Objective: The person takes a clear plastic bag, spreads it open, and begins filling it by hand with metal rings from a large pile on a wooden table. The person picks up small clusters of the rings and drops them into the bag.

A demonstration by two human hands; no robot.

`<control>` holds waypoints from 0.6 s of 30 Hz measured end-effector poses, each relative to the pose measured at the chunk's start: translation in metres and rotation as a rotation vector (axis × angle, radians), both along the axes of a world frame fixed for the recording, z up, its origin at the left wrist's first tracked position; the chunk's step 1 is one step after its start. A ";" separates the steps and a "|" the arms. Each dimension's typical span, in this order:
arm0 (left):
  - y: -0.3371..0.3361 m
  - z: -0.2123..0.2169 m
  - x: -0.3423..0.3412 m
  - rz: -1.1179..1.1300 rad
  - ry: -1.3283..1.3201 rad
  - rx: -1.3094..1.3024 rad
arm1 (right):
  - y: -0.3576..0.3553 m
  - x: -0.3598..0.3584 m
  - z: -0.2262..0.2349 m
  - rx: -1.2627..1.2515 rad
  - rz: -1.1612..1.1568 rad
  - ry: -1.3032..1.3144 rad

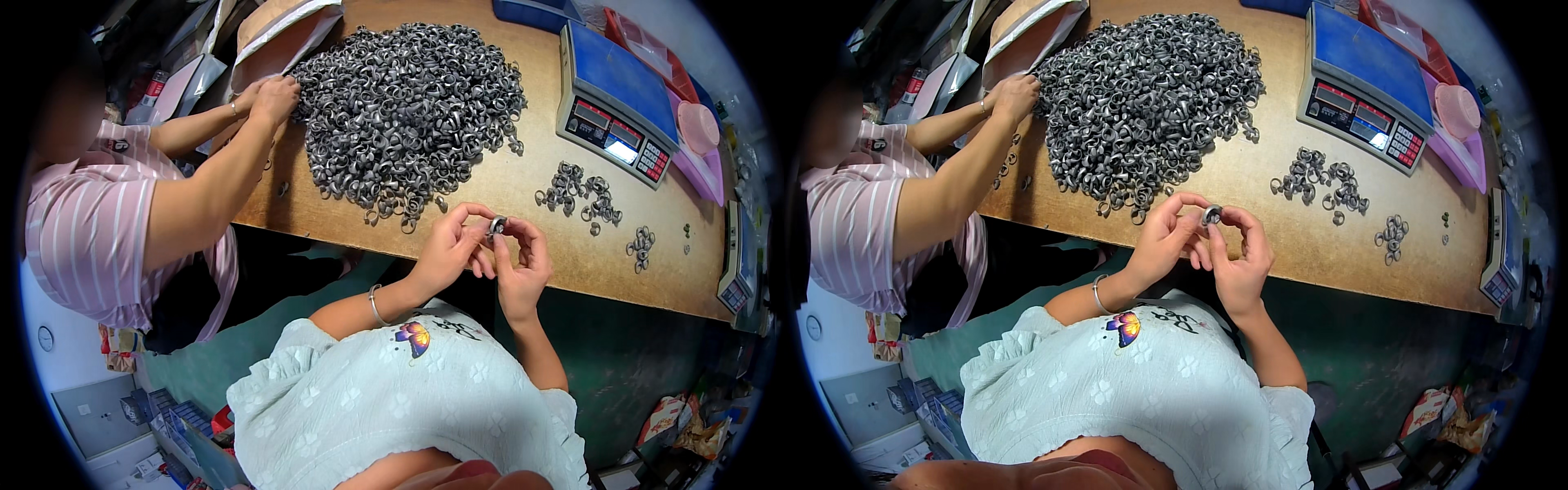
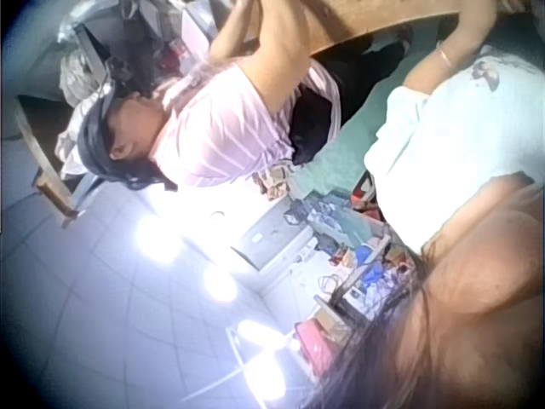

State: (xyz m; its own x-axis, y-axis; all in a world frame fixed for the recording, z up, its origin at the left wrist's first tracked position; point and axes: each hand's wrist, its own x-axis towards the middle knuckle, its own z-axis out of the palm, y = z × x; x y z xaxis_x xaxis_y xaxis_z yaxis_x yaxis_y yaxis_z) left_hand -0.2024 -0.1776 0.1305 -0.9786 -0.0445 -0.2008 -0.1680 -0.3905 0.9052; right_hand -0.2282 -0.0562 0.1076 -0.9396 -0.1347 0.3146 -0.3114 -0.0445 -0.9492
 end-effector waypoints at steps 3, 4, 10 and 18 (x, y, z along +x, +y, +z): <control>0.001 0.002 0.006 0.038 0.111 -0.339 | 0.000 0.001 -0.004 -0.031 0.031 -0.029; 0.003 -0.003 0.006 0.061 0.153 -0.431 | 0.000 0.002 -0.005 -0.043 0.051 -0.036; -0.003 -0.003 -0.001 0.065 0.100 -0.168 | -0.006 0.004 0.000 -0.218 0.113 -0.139; -0.020 0.001 -0.006 -0.164 -0.088 0.265 | 0.008 0.002 -0.004 0.139 0.188 -0.052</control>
